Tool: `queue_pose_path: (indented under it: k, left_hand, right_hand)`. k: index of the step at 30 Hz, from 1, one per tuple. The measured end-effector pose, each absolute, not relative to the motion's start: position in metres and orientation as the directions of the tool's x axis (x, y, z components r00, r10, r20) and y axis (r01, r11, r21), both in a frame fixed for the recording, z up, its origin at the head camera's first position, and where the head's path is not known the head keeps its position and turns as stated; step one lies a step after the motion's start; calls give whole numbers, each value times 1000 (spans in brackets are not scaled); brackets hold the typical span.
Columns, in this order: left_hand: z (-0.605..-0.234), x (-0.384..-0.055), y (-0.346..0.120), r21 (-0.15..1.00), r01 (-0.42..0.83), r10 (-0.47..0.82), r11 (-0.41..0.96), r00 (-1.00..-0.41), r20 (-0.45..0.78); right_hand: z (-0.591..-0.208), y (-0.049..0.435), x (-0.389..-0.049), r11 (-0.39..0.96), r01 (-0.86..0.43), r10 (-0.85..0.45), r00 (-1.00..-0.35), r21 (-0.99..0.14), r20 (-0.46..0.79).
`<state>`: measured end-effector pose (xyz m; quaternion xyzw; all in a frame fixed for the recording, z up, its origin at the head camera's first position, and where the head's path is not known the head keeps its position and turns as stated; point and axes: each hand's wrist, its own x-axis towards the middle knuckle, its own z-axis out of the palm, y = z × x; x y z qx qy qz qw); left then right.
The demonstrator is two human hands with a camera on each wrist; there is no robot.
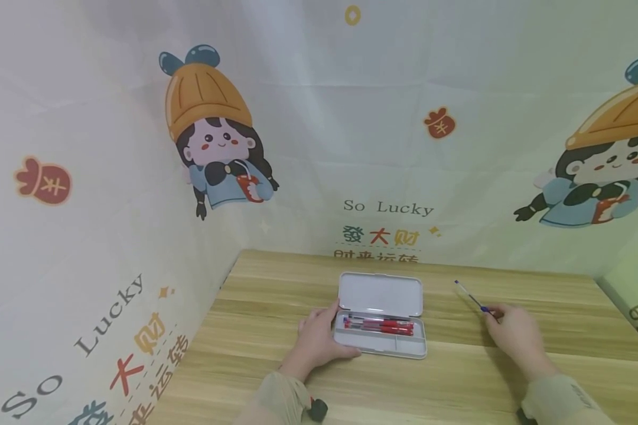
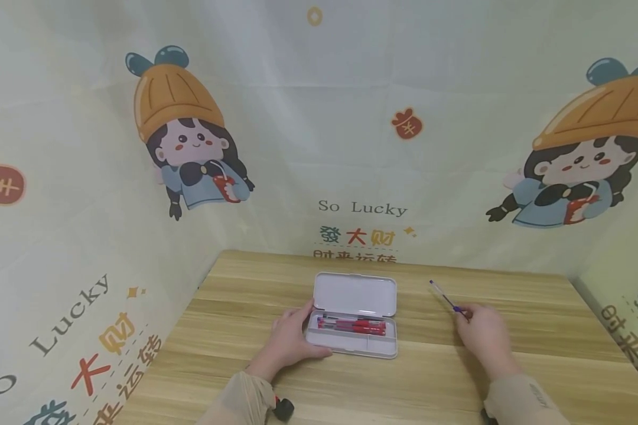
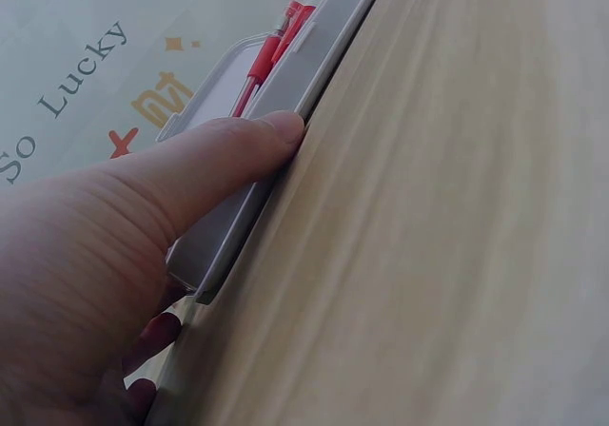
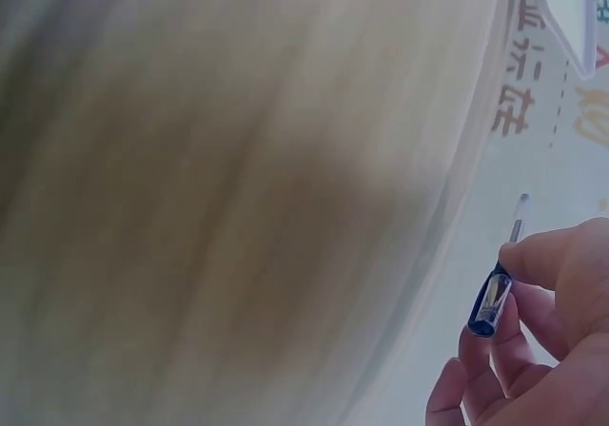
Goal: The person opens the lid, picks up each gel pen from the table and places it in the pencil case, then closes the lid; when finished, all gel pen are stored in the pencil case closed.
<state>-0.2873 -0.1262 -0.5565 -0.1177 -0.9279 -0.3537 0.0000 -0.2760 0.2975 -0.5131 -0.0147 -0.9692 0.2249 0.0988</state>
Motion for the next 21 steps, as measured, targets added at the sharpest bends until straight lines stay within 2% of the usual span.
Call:
queue_pose_path:
  k: [21]
  left_hand:
    - [-557,-288,-127,658,215,220,722,-973,76]
  right_hand:
    - [-492,227,-288,848,-211,-43,-942,-487,333]
